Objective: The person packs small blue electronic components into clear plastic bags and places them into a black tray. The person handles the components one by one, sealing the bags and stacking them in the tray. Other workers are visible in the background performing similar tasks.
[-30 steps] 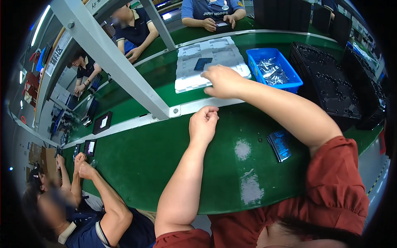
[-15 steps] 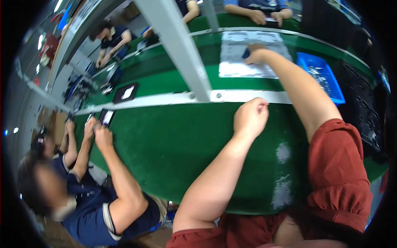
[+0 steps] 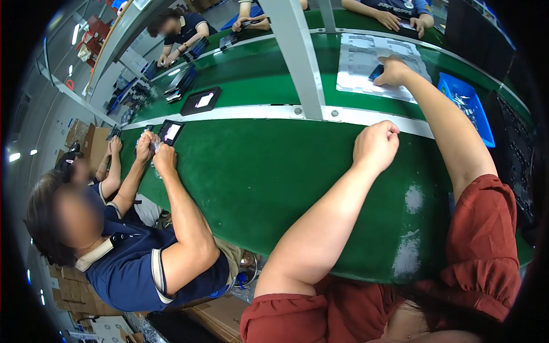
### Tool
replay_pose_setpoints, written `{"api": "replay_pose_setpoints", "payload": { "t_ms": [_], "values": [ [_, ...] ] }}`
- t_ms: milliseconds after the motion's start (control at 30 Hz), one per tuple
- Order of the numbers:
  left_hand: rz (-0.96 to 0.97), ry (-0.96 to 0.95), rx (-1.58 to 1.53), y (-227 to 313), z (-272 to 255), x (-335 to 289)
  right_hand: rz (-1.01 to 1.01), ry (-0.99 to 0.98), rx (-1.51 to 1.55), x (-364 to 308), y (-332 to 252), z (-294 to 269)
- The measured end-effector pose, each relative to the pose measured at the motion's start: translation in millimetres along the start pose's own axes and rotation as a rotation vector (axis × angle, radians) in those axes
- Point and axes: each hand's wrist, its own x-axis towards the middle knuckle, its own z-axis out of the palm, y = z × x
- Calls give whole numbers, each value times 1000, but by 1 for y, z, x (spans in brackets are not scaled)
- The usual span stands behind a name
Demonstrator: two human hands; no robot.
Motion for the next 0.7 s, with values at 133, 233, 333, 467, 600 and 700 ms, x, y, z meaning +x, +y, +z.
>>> {"api": "replay_pose_setpoints", "payload": {
  "t_ms": [133,233,333,467,600,700],
  "values": [
    [41,-36,-49,-11,8,6,-55,32,46,-29,7,-11],
    [-24,-73,-137,-15,3,7,-190,93,114,-72,-12,-26],
    [19,-76,-192,-22,-3,9,-403,189,279,-131,-22,-48],
    [-37,-153,-177,-5,0,5,-524,125,348,-234,6,-79],
    [-50,-124,-219,-10,-4,5,-526,-53,338,-311,37,-95],
    [-61,-129,-178,-4,-4,5,-407,-200,284,-340,56,-95]
  ]
}}
